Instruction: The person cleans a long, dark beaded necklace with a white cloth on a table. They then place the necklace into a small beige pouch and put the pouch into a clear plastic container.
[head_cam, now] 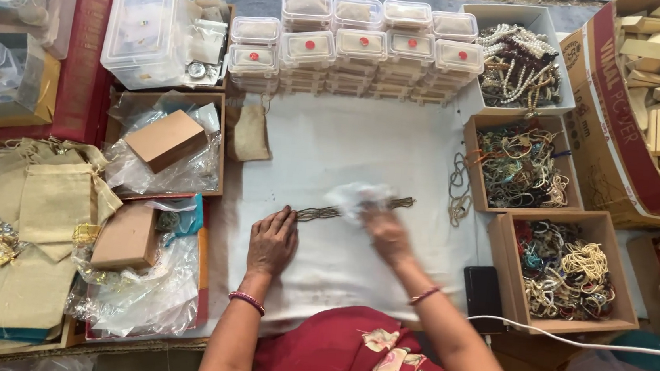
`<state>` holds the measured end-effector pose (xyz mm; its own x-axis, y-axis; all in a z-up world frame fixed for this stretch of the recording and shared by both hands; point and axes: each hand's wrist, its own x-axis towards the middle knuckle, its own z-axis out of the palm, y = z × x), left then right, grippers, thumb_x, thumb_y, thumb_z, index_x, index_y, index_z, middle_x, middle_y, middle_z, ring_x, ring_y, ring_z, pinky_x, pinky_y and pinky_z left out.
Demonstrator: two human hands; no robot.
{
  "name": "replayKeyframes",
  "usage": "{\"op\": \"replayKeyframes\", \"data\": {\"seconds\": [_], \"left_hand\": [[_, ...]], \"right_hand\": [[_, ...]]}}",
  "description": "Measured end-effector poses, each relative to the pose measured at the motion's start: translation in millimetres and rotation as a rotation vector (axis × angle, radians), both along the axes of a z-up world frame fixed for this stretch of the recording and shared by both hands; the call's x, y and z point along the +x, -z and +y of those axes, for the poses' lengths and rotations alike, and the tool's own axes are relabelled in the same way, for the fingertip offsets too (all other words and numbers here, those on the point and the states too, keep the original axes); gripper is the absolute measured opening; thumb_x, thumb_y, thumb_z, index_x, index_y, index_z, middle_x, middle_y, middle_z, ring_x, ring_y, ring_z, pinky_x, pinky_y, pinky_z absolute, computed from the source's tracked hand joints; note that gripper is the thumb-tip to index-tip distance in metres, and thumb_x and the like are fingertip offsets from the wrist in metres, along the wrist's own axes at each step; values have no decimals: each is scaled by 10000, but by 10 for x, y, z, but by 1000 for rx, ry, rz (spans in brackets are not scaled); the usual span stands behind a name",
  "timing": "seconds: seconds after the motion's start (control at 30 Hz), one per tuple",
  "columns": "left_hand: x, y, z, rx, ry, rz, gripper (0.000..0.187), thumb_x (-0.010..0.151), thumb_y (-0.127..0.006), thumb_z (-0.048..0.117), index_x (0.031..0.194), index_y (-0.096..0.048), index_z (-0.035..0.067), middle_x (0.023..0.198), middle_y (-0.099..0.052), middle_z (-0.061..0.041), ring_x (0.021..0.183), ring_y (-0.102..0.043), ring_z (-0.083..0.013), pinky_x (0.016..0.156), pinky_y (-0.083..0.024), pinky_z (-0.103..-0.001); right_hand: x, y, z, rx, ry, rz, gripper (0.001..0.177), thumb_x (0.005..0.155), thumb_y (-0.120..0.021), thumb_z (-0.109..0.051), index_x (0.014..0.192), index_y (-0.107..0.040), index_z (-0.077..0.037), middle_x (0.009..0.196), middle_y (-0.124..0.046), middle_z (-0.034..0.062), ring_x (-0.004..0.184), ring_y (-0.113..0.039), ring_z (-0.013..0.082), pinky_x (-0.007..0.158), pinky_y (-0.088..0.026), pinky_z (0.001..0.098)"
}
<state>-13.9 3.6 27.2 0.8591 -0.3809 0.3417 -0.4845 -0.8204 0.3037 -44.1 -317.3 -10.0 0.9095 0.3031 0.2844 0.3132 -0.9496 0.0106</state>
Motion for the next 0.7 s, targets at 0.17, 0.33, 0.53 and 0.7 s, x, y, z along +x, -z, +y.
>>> {"op": "replayKeyframes", "data": {"seconds": [0.17,0.33,0.53,0.7], "left_hand": [[-4,-66,-15,7,7,-14,440,937,-641,277,1351,-668,131,1407,-634,-29,1255,-558,-207,1077,-384,-396],[6,-84,-15,20,9,-11,460,916,-644,276,1351,-663,127,1397,-636,-38,1254,-557,-212,1074,-380,-403],[0,6,-10,35,-7,47,375,966,-633,282,1307,-674,130,1384,-643,-30,1284,-556,-204,1095,-384,-397],[8,-98,-14,-6,10,-10,425,944,-629,266,1336,-673,107,1389,-649,-38,1249,-566,-210,1066,-390,-397]], "right_hand": [[-56,-110,-827,-2,315,-148,418,861,-527,74,1205,-709,-81,1194,-754,112,1095,-715,272,1043,-527,412],[248,-144,-38,116,395,0,222,996,-506,11,1089,-708,6,905,-733,186,827,-719,303,741,-595,405],[170,-429,819,187,-144,-115,343,868,-537,17,1158,-706,-56,1138,-713,133,1036,-722,308,939,-567,416],[-7,-194,-203,60,111,23,549,848,-514,123,1310,-698,-110,1436,-632,99,1225,-642,258,1095,-481,401]]}}
